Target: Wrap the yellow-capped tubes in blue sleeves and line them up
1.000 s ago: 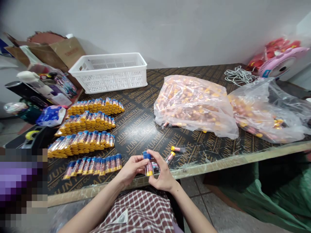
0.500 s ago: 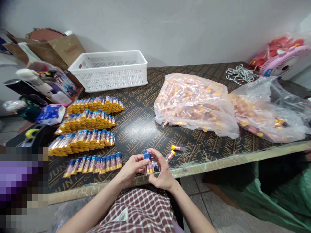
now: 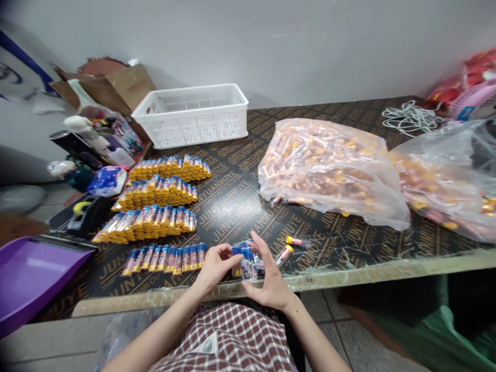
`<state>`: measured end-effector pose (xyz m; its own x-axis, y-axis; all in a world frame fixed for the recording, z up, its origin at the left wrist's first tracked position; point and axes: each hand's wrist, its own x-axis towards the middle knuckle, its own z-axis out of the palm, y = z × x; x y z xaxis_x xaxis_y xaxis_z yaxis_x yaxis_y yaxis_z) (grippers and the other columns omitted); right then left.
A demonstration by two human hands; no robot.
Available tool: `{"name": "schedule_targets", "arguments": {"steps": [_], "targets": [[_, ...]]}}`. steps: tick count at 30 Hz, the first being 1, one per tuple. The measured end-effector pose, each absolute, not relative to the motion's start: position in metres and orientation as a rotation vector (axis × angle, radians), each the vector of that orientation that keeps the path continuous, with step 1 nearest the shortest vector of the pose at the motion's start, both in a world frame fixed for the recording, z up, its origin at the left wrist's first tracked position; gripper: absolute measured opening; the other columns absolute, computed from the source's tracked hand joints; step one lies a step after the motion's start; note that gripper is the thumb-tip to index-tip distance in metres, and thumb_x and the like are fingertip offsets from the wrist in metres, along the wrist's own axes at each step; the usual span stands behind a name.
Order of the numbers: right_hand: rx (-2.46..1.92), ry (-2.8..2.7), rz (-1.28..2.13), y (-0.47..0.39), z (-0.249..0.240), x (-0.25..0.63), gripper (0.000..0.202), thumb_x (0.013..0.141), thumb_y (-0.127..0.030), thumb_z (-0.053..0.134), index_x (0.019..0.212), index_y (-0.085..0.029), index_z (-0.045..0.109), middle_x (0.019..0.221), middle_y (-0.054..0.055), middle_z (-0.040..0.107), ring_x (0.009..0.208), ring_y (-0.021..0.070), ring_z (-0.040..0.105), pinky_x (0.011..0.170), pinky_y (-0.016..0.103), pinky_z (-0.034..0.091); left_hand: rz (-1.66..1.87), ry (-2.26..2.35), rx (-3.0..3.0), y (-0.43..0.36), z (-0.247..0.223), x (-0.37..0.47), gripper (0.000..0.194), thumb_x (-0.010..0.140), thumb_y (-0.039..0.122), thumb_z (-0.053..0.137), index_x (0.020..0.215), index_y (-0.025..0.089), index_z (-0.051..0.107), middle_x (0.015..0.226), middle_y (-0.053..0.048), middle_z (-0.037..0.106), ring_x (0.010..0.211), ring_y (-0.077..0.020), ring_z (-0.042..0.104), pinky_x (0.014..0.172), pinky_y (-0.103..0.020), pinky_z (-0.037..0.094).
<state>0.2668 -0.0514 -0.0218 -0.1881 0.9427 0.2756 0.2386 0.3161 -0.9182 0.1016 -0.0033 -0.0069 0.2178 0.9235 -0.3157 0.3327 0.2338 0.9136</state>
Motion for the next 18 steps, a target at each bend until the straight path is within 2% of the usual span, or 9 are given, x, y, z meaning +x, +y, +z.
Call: {"name": "schedule_targets", "arguments": {"steps": [2, 5, 8, 11, 15, 18], "targets": [[-1.129, -1.622, 0.888, -0.05, -0.024, 0.273, 0.084, 0.073, -0.017, 0.059, 0.143, -0.027, 0.014, 0.148, 0.01, 0.022, 0.126, 0.0273, 0.039, 0.105, 0.049, 0.034, 0.609, 1.66, 1.757, 0.002, -0.011, 0.089, 0.022, 0.068, 0.037, 0.063, 0.063, 0.016, 0.057, 0.066, -0.004, 0.056, 0.071, -0.0189, 0.052, 0.069, -0.032, 0.039], [-1.178, -1.549, 0.832, -0.046, -0.031, 0.281, 0.078, 0.077, -0.022, 0.058, 0.143, -0.028, 0.015, 0.146, 0.01, 0.027, 0.123, 0.027, 0.043, 0.102, 0.05, 0.036, 0.383, 1.952, 2.184, 0.009, -0.018, 0.071, 0.021, 0.069, 0.037, 0.061, 0.063, 0.018, 0.057, 0.077, -0.007, 0.056, 0.086, -0.0249, 0.049, 0.078, -0.038, 0.035], [-1.221, -1.519, 0.82, -0.043, -0.035, 0.285, 0.075, 0.078, -0.024, 0.059, 0.142, -0.029, 0.019, 0.144, 0.01, 0.03, 0.122, 0.027, 0.044, 0.102, 0.049, 0.036, 0.244, 2.072, 2.263, 0.01, -0.023, 0.063, 0.022, 0.071, 0.037, 0.06, 0.082, 0.018, 0.059, 0.086, -0.008, 0.054, 0.089, -0.0256, 0.046, 0.079, -0.039, 0.033], [-1.249, -1.519, 0.815, -0.043, -0.034, 0.284, 0.073, 0.079, -0.025, 0.059, 0.142, -0.028, 0.021, 0.143, 0.01, 0.031, 0.121, 0.0266, 0.045, 0.103, 0.048, 0.036, 0.263, 2.076, 2.277, 0.009, -0.027, 0.062, 0.034, 0.072, 0.031, 0.06, 0.103, 0.02, 0.054, 0.093, -0.007, 0.053, 0.091, -0.0246, 0.046, 0.08, -0.037, 0.032], [-1.318, -1.559, 0.731, -0.042, -0.028, 0.285, 0.07, 0.08, -0.026, 0.058, 0.14, -0.028, 0.025, 0.141, 0.009, 0.036, 0.12, 0.0252, 0.047, 0.101, 0.046, 0.039, 0.256, 2.011, 2.296, 0.006, -0.028, 0.057, 0.029, 0.072, 0.026, 0.059, 0.1, 0.021, 0.052, 0.093, -0.005, 0.052, 0.091, -0.0235, 0.046, 0.079, -0.036, 0.031], [-1.425, -1.599, 0.574, -0.037, -0.025, 0.295, 0.06, 0.08, -0.027, 0.058, 0.135, -0.028, 0.036, 0.14, 0.008, 0.037, 0.121, 0.0257, 0.045, 0.099, 0.045, 0.04, 0.254, 1.992, 2.317, 0.005, -0.028, 0.046, 0.024, 0.073, 0.026, 0.057, 0.096, 0.021, 0.052, 0.092, -0.005, 0.052, 0.091, -0.0232, 0.046, 0.079, -0.035, 0.031]]}}
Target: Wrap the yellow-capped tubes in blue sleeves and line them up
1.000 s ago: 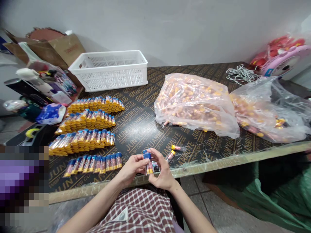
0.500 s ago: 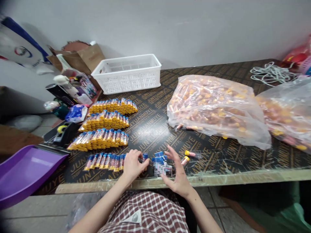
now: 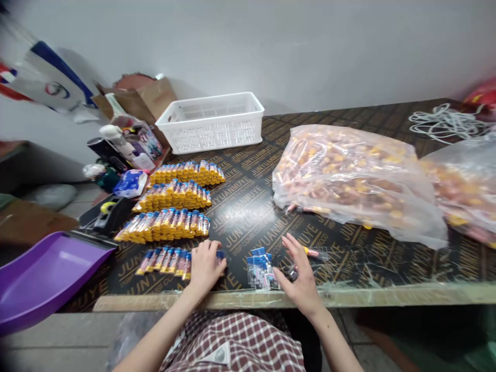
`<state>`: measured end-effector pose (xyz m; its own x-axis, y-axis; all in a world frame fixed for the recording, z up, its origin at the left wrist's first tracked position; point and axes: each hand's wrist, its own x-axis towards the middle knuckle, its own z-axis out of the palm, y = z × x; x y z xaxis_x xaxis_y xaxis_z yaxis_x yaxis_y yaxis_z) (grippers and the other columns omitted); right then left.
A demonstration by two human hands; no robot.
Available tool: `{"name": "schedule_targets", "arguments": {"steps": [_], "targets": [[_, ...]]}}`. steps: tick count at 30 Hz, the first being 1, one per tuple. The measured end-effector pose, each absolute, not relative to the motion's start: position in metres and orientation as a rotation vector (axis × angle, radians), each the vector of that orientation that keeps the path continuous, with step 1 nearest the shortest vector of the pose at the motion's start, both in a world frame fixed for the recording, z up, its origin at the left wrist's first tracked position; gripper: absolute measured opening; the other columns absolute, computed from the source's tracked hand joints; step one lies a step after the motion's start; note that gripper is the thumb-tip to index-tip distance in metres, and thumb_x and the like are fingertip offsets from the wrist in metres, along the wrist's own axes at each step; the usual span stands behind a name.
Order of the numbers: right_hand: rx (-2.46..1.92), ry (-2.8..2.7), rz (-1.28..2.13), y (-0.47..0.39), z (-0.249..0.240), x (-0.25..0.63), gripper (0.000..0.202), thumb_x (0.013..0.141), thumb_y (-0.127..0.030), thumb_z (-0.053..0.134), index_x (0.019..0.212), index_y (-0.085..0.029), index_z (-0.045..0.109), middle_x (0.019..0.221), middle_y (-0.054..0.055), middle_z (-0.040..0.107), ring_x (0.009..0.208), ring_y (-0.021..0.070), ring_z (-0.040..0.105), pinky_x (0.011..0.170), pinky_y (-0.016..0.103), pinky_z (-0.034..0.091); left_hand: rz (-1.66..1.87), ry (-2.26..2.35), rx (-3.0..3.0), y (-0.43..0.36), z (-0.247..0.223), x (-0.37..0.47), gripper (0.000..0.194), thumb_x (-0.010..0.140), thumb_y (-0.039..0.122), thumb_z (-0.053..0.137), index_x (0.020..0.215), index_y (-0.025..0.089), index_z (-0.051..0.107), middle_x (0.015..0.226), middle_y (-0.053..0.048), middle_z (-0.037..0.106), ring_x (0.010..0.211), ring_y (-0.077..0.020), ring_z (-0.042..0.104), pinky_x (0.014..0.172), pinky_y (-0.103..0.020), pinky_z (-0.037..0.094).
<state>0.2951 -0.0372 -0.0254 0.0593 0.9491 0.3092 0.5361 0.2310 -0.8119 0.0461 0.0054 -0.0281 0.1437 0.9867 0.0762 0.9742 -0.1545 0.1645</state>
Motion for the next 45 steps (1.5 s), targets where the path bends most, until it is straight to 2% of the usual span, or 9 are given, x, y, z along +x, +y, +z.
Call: {"name": "schedule_targets", "arguments": {"steps": [5, 14, 18, 24, 27, 32, 39, 42, 45], "targets": [[-1.664, -1.572, 0.306, -0.024, -0.041, 0.333, 0.036, 0.081, -0.031, 0.054, 0.116, -0.023, 0.057, 0.13, 0.01, 0.046, 0.119, 0.0258, 0.046, 0.098, 0.044, 0.04, 0.213, 2.01, 2.367, 0.008, -0.029, 0.019, 0.018, 0.075, 0.028, 0.054, 0.091, 0.019, 0.054, 0.09, -0.006, 0.053, 0.088, -0.024, 0.047, 0.076, -0.035, 0.031], [-1.899, -1.776, 0.094, -0.012, -0.067, 0.382, 0.027, 0.079, -0.03, 0.051, 0.099, -0.018, 0.066, 0.103, 0.011, 0.064, 0.095, 0.0264, 0.054, 0.084, 0.044, 0.044, 0.168, 2.112, 2.329, 0.011, -0.024, -0.012, 0.013, 0.077, 0.026, 0.052, 0.088, 0.02, 0.056, 0.089, -0.007, 0.055, 0.087, -0.024, 0.048, 0.075, -0.035, 0.032], [-1.888, -1.907, 0.151, -0.01, -0.062, 0.388, 0.026, 0.077, -0.024, 0.052, 0.099, -0.021, 0.066, 0.094, 0.007, 0.069, 0.083, 0.0246, 0.054, 0.073, 0.039, 0.043, 0.312, 1.96, 2.274, 0.011, -0.023, 0.018, 0.014, 0.079, 0.019, 0.05, 0.089, 0.02, 0.06, 0.093, -0.007, 0.057, 0.091, -0.0231, 0.049, 0.078, -0.035, 0.033], [-1.806, -2.037, 0.212, 0.004, -0.061, 0.386, 0.031, 0.07, -0.015, 0.053, 0.097, -0.022, 0.068, 0.075, 0.007, 0.067, 0.069, 0.0228, 0.05, 0.063, 0.034, 0.04, 0.425, 1.459, 2.092, 0.015, -0.042, 0.092, 0.014, 0.075, 0.033, 0.064, 0.084, 0.023, 0.065, 0.085, -0.003, 0.06, 0.087, -0.0192, 0.052, 0.076, -0.03, 0.038], [-1.797, -2.042, 0.215, 0.005, -0.056, 0.377, 0.039, 0.072, -0.016, 0.052, 0.108, -0.021, 0.063, 0.077, 0.007, 0.062, 0.071, 0.0224, 0.051, 0.065, 0.034, 0.042, 0.464, 1.448, 2.046, 0.015, -0.05, 0.107, 0.012, 0.068, 0.027, 0.07, 0.072, 0.02, 0.062, 0.078, -0.002, 0.059, 0.081, -0.018, 0.052, 0.072, -0.029, 0.037], [-1.73, -1.769, 0.351, -0.005, -0.032, 0.349, 0.051, 0.082, -0.019, 0.046, 0.132, -0.023, 0.041, 0.092, 0.005, 0.053, 0.074, 0.0185, 0.055, 0.073, 0.034, 0.047, 0.617, 1.41, 1.765, 0.014, -0.053, 0.105, 0.012, 0.064, 0.018, 0.067, 0.063, 0.017, 0.056, 0.063, 0.003, 0.056, 0.064, -0.0129, 0.05, 0.062, -0.024, 0.035], [-1.515, -1.438, 0.56, -0.024, -0.01, 0.31, 0.016, 0.085, -0.027, 0.053, 0.097, -0.021, 0.06, 0.095, 0.005, 0.056, 0.063, 0.0131, 0.056, 0.058, 0.028, 0.049, 0.865, 1.224, 1.093, 0.021, -0.049, 0.103, 0.02, 0.061, 0.027, 0.067, 0.067, 0.018, 0.05, 0.049, 0.007, 0.05, 0.047, -0.0082, 0.045, 0.051, -0.02, 0.033], [-1.448, -1.363, 0.603, -0.032, -0.012, 0.302, 0.014, 0.083, -0.027, 0.055, 0.095, -0.021, 0.06, 0.097, 0.007, 0.058, 0.075, 0.0168, 0.06, 0.064, 0.03, 0.052, 0.882, 1.178, 0.909, 0.025, -0.05, 0.103, 0.027, 0.058, 0.033, 0.07, 0.072, 0.016, 0.054, 0.053, 0.004, 0.056, 0.048, -0.0095, 0.049, 0.053, -0.022, 0.038], [-1.425, -1.333, 0.623, -0.037, -0.015, 0.297, 0.017, 0.083, -0.027, 0.056, 0.097, -0.021, 0.061, 0.098, 0.007, 0.06, 0.085, 0.0193, 0.061, 0.07, 0.032, 0.053, 0.851, 1.199, 1.08, 0.023, -0.052, 0.104, 0.021, 0.064, 0.035, 0.067, 0.07, 0.015, 0.06, 0.056, 0.001, 0.059, 0.052, -0.0119, 0.052, 0.056, -0.024, 0.04]]}}
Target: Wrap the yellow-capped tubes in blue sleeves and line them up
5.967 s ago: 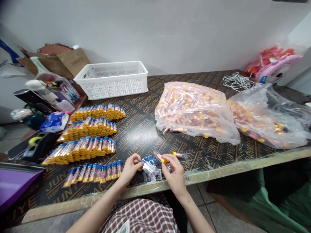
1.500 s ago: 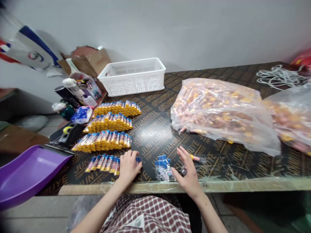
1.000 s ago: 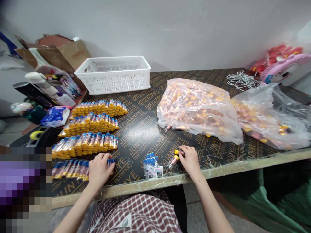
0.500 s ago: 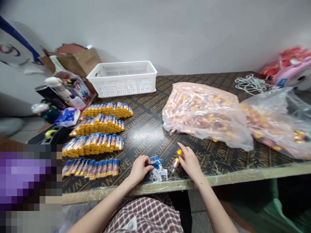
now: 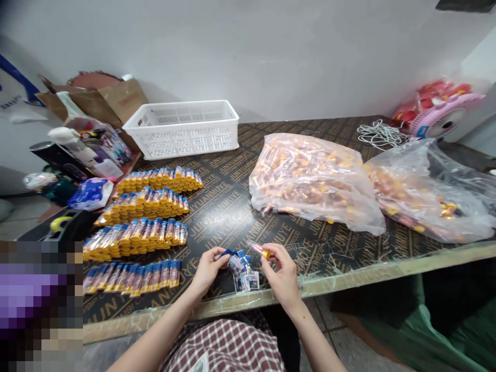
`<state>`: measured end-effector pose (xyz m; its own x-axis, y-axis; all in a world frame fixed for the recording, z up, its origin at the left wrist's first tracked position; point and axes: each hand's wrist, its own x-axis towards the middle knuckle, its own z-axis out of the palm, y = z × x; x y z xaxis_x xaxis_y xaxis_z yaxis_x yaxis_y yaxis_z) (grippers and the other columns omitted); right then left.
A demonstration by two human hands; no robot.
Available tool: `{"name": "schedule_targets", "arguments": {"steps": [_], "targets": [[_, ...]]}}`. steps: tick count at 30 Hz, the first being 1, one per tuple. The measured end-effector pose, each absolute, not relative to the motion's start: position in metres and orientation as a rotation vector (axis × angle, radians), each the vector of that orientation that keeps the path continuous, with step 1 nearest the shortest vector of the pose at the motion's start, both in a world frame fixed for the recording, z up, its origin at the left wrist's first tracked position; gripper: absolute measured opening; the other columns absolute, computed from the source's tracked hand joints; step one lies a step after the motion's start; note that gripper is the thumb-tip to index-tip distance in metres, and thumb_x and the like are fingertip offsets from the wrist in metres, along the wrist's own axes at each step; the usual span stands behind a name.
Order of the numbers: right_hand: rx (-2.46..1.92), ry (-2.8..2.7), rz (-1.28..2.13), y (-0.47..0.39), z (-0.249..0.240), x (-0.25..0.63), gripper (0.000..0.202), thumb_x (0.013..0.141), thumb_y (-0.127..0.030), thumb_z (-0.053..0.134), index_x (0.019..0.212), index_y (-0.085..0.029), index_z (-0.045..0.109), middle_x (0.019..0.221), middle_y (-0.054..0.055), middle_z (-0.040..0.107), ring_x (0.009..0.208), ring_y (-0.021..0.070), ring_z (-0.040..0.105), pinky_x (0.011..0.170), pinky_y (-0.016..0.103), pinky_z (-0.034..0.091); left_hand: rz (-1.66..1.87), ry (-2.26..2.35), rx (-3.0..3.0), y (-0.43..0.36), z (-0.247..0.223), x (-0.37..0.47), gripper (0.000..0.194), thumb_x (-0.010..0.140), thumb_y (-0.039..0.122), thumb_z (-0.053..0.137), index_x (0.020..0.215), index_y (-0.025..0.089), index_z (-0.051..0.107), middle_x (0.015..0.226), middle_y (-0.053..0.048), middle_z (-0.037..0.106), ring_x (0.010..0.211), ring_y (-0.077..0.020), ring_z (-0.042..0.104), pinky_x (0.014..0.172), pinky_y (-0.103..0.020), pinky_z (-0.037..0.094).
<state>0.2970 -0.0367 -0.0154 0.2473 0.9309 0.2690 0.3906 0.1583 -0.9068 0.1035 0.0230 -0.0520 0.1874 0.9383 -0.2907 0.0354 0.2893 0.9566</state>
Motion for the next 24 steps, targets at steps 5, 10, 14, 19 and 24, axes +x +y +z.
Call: {"name": "schedule_targets", "arguments": {"steps": [5, 10, 14, 19, 24], "targets": [[-1.429, -1.368, 0.628, -0.039, -0.017, 0.294, 0.015, 0.083, -0.026, 0.055, 0.095, -0.021, 0.063, 0.097, 0.007, 0.062, 0.088, 0.0195, 0.061, 0.072, 0.031, 0.053, 0.681, 1.331, 1.849, 0.012, -0.05, 0.104, 0.019, 0.082, 0.026, 0.052, 0.08, 0.021, 0.07, 0.081, -0.004, 0.067, 0.079, -0.0182, 0.057, 0.074, -0.029, 0.041], [-1.452, -1.436, 0.563, -0.041, -0.015, 0.293, 0.016, 0.083, -0.023, 0.055, 0.096, -0.022, 0.064, 0.098, 0.007, 0.063, 0.077, 0.0172, 0.061, 0.063, 0.03, 0.051, 0.598, 1.55, 2.215, 0.009, -0.045, 0.101, 0.023, 0.085, 0.022, 0.048, 0.087, 0.024, 0.071, 0.09, -0.006, 0.064, 0.087, -0.0201, 0.053, 0.077, -0.033, 0.039], [-1.436, -1.421, 0.521, -0.043, -0.015, 0.29, 0.016, 0.083, -0.023, 0.055, 0.096, -0.022, 0.065, 0.1, 0.008, 0.064, 0.08, 0.0184, 0.061, 0.064, 0.031, 0.052, 0.794, 1.587, 1.964, 0.017, -0.047, 0.095, 0.021, 0.083, 0.024, 0.05, 0.085, 0.022, 0.071, 0.084, -0.005, 0.065, 0.081, -0.018, 0.055, 0.076, -0.031, 0.039], [-1.369, -1.389, 0.567, -0.047, -0.017, 0.279, 0.019, 0.082, -0.022, 0.056, 0.099, -0.023, 0.065, 0.103, 0.008, 0.064, 0.089, 0.0208, 0.062, 0.071, 0.034, 0.055, 1.034, 1.458, 1.224, 0.031, -0.05, 0.091, 0.025, 0.068, 0.04, 0.066, 0.063, 0.016, 0.069, 0.059, -0.001, 0.062, 0.059, -0.0141, 0.054, 0.059, -0.024, 0.038], [-1.32, -1.471, 0.484, -0.052, -0.013, 0.265, 0.024, 0.081, -0.015, 0.057, 0.101, -0.025, 0.065, 0.103, 0.007, 0.065, 0.096, 0.0218, 0.062, 0.08, 0.037, 0.054, 1.092, 1.296, 0.544, 0.037, -0.041, 0.095, 0.035, 0.047, 0.043, 0.08, 0.054, 0.013, 0.063, 0.051, 0.003, 0.057, 0.048, -0.0069, 0.047, 0.052, -0.02, 0.037]]}}
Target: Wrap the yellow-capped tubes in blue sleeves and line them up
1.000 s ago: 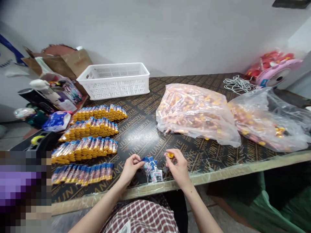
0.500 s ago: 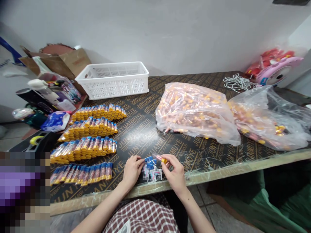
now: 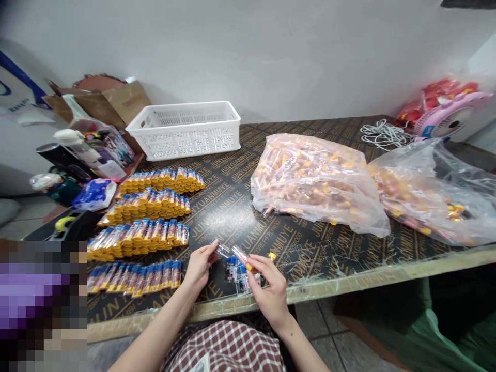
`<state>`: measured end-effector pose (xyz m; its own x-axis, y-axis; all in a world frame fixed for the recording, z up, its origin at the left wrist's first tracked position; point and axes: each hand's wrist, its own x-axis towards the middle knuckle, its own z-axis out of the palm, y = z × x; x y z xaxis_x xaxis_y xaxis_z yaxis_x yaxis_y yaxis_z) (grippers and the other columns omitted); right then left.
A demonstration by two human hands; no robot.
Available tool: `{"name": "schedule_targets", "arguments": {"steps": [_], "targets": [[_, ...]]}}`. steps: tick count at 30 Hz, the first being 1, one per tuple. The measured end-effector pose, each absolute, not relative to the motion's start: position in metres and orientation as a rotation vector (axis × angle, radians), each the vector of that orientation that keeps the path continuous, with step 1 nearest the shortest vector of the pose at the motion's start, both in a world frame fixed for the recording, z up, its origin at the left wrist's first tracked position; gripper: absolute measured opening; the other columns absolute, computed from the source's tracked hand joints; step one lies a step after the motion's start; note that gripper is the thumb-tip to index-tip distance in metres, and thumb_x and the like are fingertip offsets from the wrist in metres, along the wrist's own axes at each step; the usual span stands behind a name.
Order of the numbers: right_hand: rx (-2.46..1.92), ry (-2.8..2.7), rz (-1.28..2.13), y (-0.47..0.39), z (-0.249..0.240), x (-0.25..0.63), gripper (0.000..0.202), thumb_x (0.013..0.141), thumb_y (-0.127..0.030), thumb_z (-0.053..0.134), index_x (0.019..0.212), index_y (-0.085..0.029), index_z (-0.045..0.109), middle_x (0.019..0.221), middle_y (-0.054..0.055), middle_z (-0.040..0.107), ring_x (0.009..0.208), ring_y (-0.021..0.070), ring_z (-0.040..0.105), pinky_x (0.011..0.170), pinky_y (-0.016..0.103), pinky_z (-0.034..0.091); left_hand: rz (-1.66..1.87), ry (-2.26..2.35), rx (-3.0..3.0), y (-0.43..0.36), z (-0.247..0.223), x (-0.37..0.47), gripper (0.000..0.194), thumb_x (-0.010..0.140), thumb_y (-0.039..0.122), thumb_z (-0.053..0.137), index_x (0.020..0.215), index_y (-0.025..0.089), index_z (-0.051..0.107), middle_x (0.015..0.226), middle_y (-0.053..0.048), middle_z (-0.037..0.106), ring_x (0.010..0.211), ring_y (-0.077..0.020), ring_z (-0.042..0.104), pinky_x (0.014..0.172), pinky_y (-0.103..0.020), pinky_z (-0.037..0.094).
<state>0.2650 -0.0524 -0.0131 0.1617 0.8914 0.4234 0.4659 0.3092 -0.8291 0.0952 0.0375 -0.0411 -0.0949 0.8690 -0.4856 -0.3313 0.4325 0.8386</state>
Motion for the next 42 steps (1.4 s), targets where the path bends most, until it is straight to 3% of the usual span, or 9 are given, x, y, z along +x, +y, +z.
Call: {"name": "schedule_targets", "arguments": {"steps": [7, 12, 18, 24, 27, 32, 38, 42], "targets": [[-1.294, -1.592, 0.329, -0.053, -0.017, 0.258, 0.038, 0.082, -0.009, 0.054, 0.113, -0.029, 0.061, 0.107, 0.006, 0.065, 0.099, 0.022, 0.062, 0.088, 0.041, 0.051, 1.086, 1.201, 0.095, 0.038, -0.029, 0.1, 0.026, 0.051, 0.025, 0.083, 0.061, 0.013, 0.062, 0.054, 0.002, 0.06, 0.047, -0.006, 0.051, 0.05, -0.019, 0.041], [-1.204, -1.728, 0.339, -0.055, -0.024, 0.253, 0.051, 0.081, -0.004, 0.052, 0.123, -0.032, 0.055, 0.111, 0.006, 0.062, 0.102, 0.0206, 0.06, 0.087, 0.036, 0.052, 1.124, 1.184, 0.17, 0.032, -0.025, 0.106, 0.024, 0.054, 0.025, 0.081, 0.064, 0.013, 0.062, 0.057, 0.002, 0.061, 0.049, -0.0056, 0.053, 0.052, -0.018, 0.043], [-1.208, -1.717, 0.467, -0.055, -0.026, 0.254, 0.042, 0.084, -0.007, 0.049, 0.119, -0.027, 0.058, 0.113, 0.007, 0.06, 0.104, 0.0202, 0.059, 0.089, 0.036, 0.051, 1.067, 1.028, 0.427, 0.024, -0.022, 0.107, 0.03, 0.053, 0.027, 0.081, 0.072, 0.012, 0.063, 0.067, -0.001, 0.066, 0.059, -0.01, 0.06, 0.06, -0.023, 0.049], [-1.228, -1.661, 0.51, -0.054, -0.034, 0.256, 0.043, 0.082, -0.007, 0.049, 0.119, -0.027, 0.055, 0.1, 0.006, 0.058, 0.089, 0.0169, 0.06, 0.079, 0.032, 0.053, 0.944, 0.966, 0.539, 0.019, -0.01, 0.107, 0.036, 0.054, 0.025, 0.082, 0.081, 0.011, 0.063, 0.07, -0.003, 0.067, 0.06, -0.0117, 0.061, 0.06, -0.024, 0.05], [-1.253, -1.664, 0.467, -0.052, -0.034, 0.257, 0.06, 0.077, -0.008, 0.053, 0.132, -0.028, 0.041, 0.112, 0.009, 0.052, 0.098, 0.0208, 0.058, 0.083, 0.037, 0.052, 0.819, 0.925, 0.615, 0.013, -0.003, 0.108, 0.039, 0.056, 0.027, 0.081, 0.086, 0.01, 0.065, 0.074, -0.006, 0.069, 0.061, -0.0125, 0.062, 0.062, -0.025, 0.051], [-1.183, -1.725, 0.624, -0.047, -0.027, 0.261, 0.081, 0.068, -0.008, 0.052, 0.141, -0.026, 0.022, 0.145, 0.011, 0.025, 0.125, 0.0284, 0.041, 0.098, 0.047, 0.043, 0.665, 0.856, 0.712, 0.003, -0.002, 0.109, 0.037, 0.065, 0.035, 0.075, 0.09, 0.008, 0.067, 0.075, -0.007, 0.068, 0.06, -0.0115, 0.06, 0.058, -0.022, 0.048], [-1.07, -1.711, 0.851, -0.047, -0.028, 0.26, 0.084, 0.063, -0.004, 0.05, 0.14, -0.024, 0.023, 0.138, 0.009, 0.04, 0.125, 0.0252, 0.043, 0.103, 0.043, 0.04, 0.625, 0.852, 0.722, -0.004, -0.006, 0.11, 0.036, 0.063, 0.035, 0.076, 0.087, 0.009, 0.067, 0.073, -0.006, 0.066, 0.059, -0.0108, 0.059, 0.056, -0.021, 0.045], [-1.065, -1.631, 0.887, -0.048, -0.031, 0.258, 0.084, 0.062, -0.003, 0.051, 0.139, -0.024, 0.024, 0.135, 0.009, 0.043, 0.122, 0.0249, 0.046, 0.103, 0.042, 0.041, 0.626, 0.85, 0.712, -0.006, -0.006, 0.111, 0.037, 0.062, 0.034, 0.077, 0.089, 0.01, 0.067, 0.073, -0.004, 0.065, 0.058, -0.0095, 0.057, 0.053, -0.019, 0.042]]}}
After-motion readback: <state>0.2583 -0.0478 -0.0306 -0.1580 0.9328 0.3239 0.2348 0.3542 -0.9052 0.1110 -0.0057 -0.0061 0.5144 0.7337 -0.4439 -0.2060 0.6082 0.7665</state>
